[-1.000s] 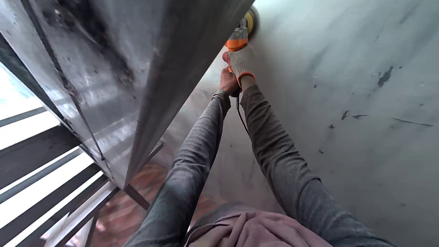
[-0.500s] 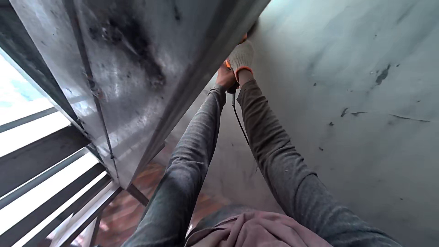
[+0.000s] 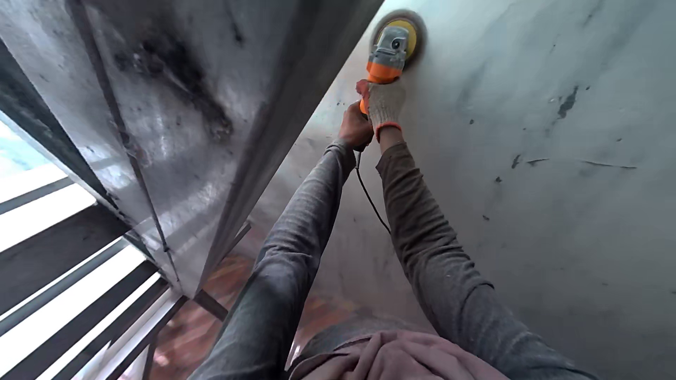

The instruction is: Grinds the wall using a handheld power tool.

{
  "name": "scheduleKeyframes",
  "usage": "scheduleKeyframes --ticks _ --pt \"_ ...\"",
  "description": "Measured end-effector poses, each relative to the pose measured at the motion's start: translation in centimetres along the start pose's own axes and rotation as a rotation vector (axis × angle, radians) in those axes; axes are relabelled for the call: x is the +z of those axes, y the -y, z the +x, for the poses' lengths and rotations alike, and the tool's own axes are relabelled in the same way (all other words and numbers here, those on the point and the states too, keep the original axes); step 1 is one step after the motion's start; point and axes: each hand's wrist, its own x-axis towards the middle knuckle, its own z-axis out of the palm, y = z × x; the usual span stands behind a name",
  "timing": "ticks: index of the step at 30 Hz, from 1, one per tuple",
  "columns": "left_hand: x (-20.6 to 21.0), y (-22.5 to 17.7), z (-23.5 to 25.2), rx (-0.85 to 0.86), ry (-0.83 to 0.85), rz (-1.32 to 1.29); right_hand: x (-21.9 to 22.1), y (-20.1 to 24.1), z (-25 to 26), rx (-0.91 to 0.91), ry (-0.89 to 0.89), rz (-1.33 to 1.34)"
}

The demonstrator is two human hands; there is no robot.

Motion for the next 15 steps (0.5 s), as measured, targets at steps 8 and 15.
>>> scheduleKeyframes --ticks 8,15 --pt "-0.2 -0.7 1.1 0.026 -0.185 -0.1 0.1 3.6 0.4 -0.053 0.192 -0.207" --pt "-2.6 1.8 -0.1 -0.06 -0.358 -0.177 4.8 5.0 -0.6 -0.035 0.309 -0.243"
